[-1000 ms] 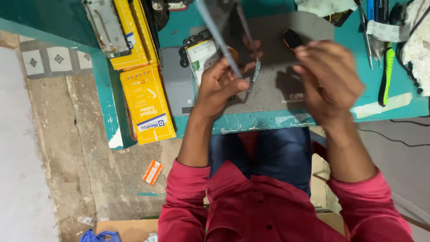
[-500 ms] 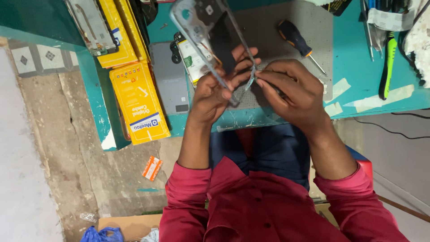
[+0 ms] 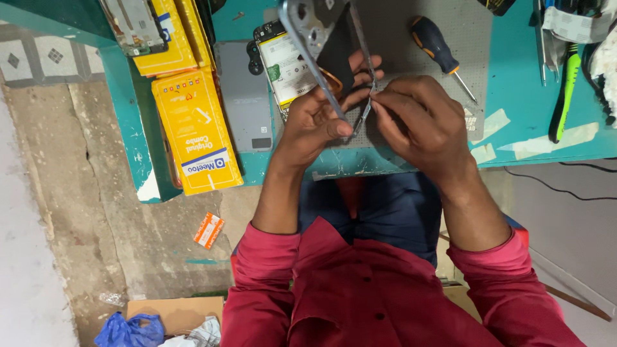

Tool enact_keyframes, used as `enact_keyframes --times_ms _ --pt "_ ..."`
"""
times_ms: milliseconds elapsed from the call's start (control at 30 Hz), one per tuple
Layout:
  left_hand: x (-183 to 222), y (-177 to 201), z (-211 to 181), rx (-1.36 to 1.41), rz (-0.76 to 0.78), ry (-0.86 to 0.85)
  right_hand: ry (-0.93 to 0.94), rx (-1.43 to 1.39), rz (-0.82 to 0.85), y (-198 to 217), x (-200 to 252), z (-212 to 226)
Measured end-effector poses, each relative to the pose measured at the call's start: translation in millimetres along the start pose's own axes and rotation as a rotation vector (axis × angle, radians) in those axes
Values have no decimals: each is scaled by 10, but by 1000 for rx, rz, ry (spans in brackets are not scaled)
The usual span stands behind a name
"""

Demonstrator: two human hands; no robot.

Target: The person disassembles a smartphone, removes the battery, and cleans the internal frame using a yellow box. They then reinsert the battery and connect internal components using a metal tool.

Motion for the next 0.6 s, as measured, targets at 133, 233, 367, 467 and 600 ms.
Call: enact_keyframes --times_ms 133,233,367,467,600 --pt "9 -10 -9 -69 2 18 15 34 -12 -27 -11 25" --pt "25 -26 -12 -71 -11 75 6 52 -14 -66 -8 -1" --pt "21 -42 -37 -60 4 100 -27 7 18 -143 -12 -67" --pt "37 -39 -49 -60 1 101 -59 -52 41 -190 -19 -122" --pt "68 38 -53 -52 -23 60 -155 -197 84 -277 7 -229"
Point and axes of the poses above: each hand's wrist, its own x-axis away from the middle knuckle, its own y-axis out of the back of the hand, z = x × y, the point moved 8 cm from there along -x, towards the middle knuckle, and after that the axes turned 10 degrees about -y, right-handed, at the moved point
